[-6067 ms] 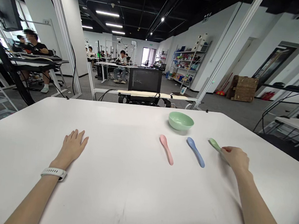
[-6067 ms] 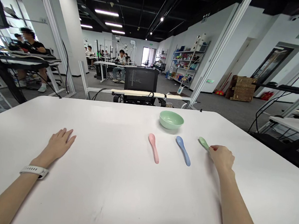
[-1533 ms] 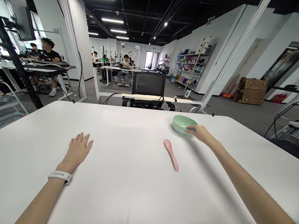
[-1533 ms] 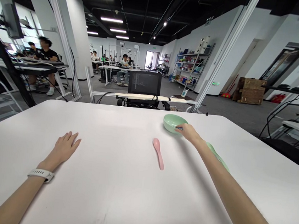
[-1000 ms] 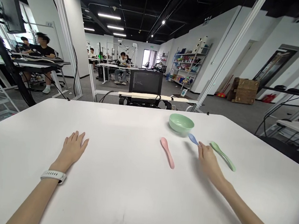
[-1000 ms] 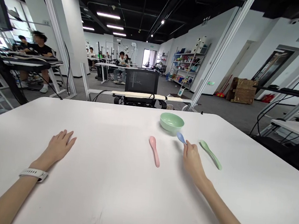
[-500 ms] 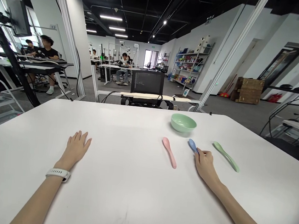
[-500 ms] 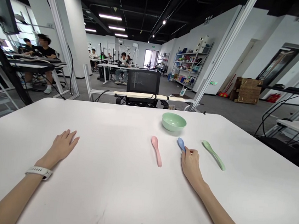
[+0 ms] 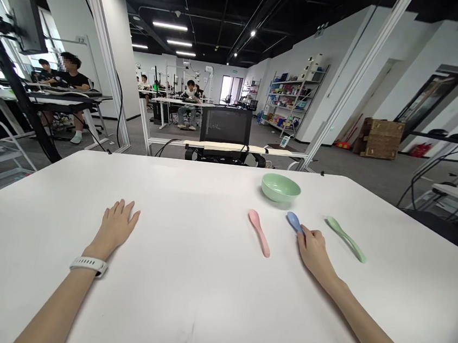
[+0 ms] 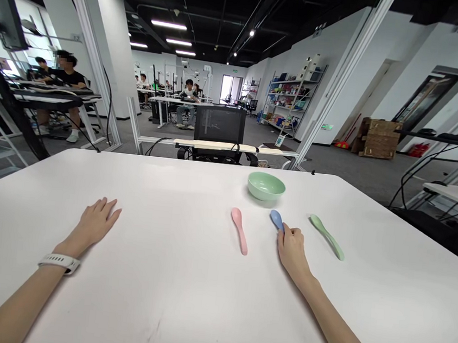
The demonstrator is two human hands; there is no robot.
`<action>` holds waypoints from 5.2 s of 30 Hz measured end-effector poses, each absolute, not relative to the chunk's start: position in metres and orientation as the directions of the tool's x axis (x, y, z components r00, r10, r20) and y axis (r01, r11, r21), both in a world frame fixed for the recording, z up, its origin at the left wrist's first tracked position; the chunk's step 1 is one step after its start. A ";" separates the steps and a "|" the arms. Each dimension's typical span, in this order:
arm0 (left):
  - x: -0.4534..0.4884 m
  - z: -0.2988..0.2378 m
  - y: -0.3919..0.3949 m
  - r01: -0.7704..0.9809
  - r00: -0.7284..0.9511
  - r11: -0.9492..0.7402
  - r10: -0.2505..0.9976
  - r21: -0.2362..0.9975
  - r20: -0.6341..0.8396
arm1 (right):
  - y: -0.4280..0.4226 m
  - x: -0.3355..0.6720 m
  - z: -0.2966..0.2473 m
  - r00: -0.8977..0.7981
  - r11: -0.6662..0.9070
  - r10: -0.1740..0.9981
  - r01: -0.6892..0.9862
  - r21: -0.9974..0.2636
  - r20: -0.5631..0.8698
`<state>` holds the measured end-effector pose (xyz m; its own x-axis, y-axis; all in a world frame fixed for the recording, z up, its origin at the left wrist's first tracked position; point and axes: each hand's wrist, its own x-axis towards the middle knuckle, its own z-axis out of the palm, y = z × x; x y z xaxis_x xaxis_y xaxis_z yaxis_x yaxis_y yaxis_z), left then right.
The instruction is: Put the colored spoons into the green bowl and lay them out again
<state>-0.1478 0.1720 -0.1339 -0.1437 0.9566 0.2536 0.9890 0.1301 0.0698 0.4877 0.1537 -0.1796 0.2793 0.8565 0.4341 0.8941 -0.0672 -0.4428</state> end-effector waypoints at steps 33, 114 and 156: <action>-0.146 -0.131 0.169 0.988 -0.146 0.127 0.957 0.090 0.252 | 0.197 0.543 -0.146 0.039 0.108 0.936 0.915 -0.389 0.351; -0.146 -0.134 0.170 0.986 -0.160 0.148 0.963 0.073 0.217 | 0.172 0.551 -0.161 0.024 0.091 0.965 0.904 -0.419 0.261; -0.142 -0.141 0.168 0.986 -0.162 0.143 0.944 0.087 0.288 | 0.297 0.467 -0.010 0.090 -0.069 0.958 0.994 -0.087 0.274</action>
<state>-0.1424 0.1675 -0.1407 -0.1622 0.9439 0.2878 0.9859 0.1429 0.0870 0.4666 0.2967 -0.0104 0.0900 0.9576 0.2737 0.9938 -0.0685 -0.0871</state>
